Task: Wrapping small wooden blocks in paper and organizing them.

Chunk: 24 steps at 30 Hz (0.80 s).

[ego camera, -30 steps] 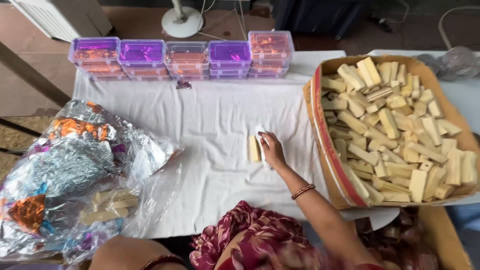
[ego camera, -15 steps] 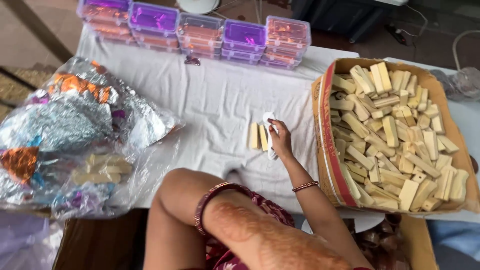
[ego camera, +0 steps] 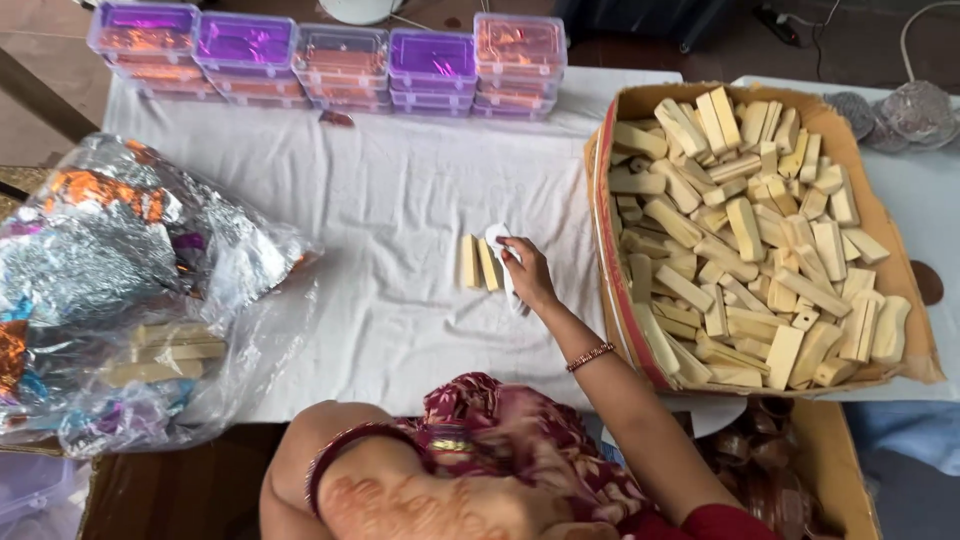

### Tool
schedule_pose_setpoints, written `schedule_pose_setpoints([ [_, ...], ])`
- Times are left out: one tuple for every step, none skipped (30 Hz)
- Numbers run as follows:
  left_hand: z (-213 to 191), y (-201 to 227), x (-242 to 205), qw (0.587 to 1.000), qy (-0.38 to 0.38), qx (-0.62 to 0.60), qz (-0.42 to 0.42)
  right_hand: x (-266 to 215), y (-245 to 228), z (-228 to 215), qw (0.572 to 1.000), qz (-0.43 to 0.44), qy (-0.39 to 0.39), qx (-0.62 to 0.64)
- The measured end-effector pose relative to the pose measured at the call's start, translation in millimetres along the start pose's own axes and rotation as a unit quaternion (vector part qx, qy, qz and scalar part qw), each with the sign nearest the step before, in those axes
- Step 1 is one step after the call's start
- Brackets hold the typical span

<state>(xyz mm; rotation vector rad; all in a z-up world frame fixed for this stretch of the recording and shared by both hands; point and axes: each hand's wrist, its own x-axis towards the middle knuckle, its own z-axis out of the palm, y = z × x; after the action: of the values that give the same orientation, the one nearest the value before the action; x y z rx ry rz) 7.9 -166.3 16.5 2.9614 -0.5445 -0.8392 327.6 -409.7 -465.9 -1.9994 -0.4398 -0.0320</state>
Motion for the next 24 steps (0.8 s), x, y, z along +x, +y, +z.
schedule_pose_setpoints([
  [-20.8,12.1,19.0,1.000,-0.010,0.008,0.005,1.6,-0.5,-0.6,1.000,-0.012,0.003,-0.006],
  [-42.1,26.5,33.4,1.000,-0.019,0.016,0.007,5.1,-1.9,0.9,1.000,-0.025,0.006,-0.012],
  [-10.2,20.2,46.4,0.999,-0.029,0.024,0.010,7.1,-2.6,2.5,1.000,-0.022,0.003,-0.010],
  [25.4,15.2,53.5,0.999,-0.039,0.034,0.016,8.6,-3.1,3.2,1.000,-0.015,0.015,-0.019],
  [63.9,12.5,53.5,0.998,-0.049,0.044,0.021,10.3,-4.3,4.2,0.999,-0.008,0.027,-0.028],
  [70.9,12.2,68.9,0.997,-0.054,0.052,0.022,13.3,0.7,6.7,0.999,-0.010,0.025,-0.027],
  [79.2,11.7,82.2,0.996,-0.059,0.061,0.024,16.1,4.9,9.7,0.998,-0.001,0.036,-0.045],
  [88.8,10.8,93.5,0.995,-0.064,0.070,0.024,19.9,8.6,14.3,0.997,0.007,0.046,-0.062],
  [98.1,9.9,114.6,0.994,-0.069,0.080,0.024,23.7,9.7,17.4,0.997,0.003,0.045,-0.061],
  [108.1,7.3,128.6,0.993,-0.079,0.088,0.027,19.7,12.2,22.5,0.995,0.013,0.036,-0.087],
  [117.2,1.8,137.6,0.991,-0.089,0.097,0.030,16.0,14.6,27.6,0.993,0.022,0.027,-0.114],
  [128.0,-9.7,149.3,0.989,-0.098,0.109,0.032,16.3,17.3,35.1,0.993,0.022,0.028,-0.109],
  [137.2,-17.3,161.2,0.986,-0.107,0.122,0.033,16.7,19.2,42.9,0.990,0.030,0.003,-0.137],
  [146.2,-18.6,174.0,0.984,-0.116,0.132,0.036,14.9,21.2,49.6,0.985,0.038,-0.025,-0.167],
  [158.4,-25.4,184.4,0.983,-0.118,0.133,0.035,10.5,18.0,58.4,0.985,0.039,-0.025,-0.164],
  [170.1,-31.5,197.7,0.980,-0.137,0.088,0.113,10.0,15.9,62.7,0.974,0.040,-0.050,-0.216],
  [182.2,-37.7,210.8,0.969,-0.151,0.043,0.192,9.1,13.8,67.4,0.960,0.041,-0.075,-0.268],
  [172.3,-43.7,228.6,0.969,-0.152,0.041,0.191,8.0,5.4,64.9,0.959,0.041,-0.077,-0.268],
  [162.7,-49.5,246.5,0.977,-0.144,-0.050,0.148,6.7,-2.8,62.2,0.945,0.052,-0.104,-0.306],
  [152.4,-56.3,264.0,0.975,-0.137,-0.139,0.103,5.5,-11.8,60.9,0.929,0.064,-0.128,-0.341],
  [162.6,-65.8,291.7,0.975,-0.139,-0.138,0.103,4.6,-13.0,56.5,0.930,0.065,-0.128,-0.339],
  [173.1,-75.5,319.5,0.990,0.012,-0.101,0.096,2.7,-14.0,52.3,0.926,0.081,-0.143,-0.341],
  [183.4,-85.0,347.3,0.981,0.163,-0.061,0.090,0.9,-15.1,47.8,0.921,0.098,-0.158,-0.342],
  [162.5,-73.4,331.9,0.980,0.165,-0.055,0.094,6.7,-10.0,42.0,0.922,0.098,-0.151,-0.342],
])
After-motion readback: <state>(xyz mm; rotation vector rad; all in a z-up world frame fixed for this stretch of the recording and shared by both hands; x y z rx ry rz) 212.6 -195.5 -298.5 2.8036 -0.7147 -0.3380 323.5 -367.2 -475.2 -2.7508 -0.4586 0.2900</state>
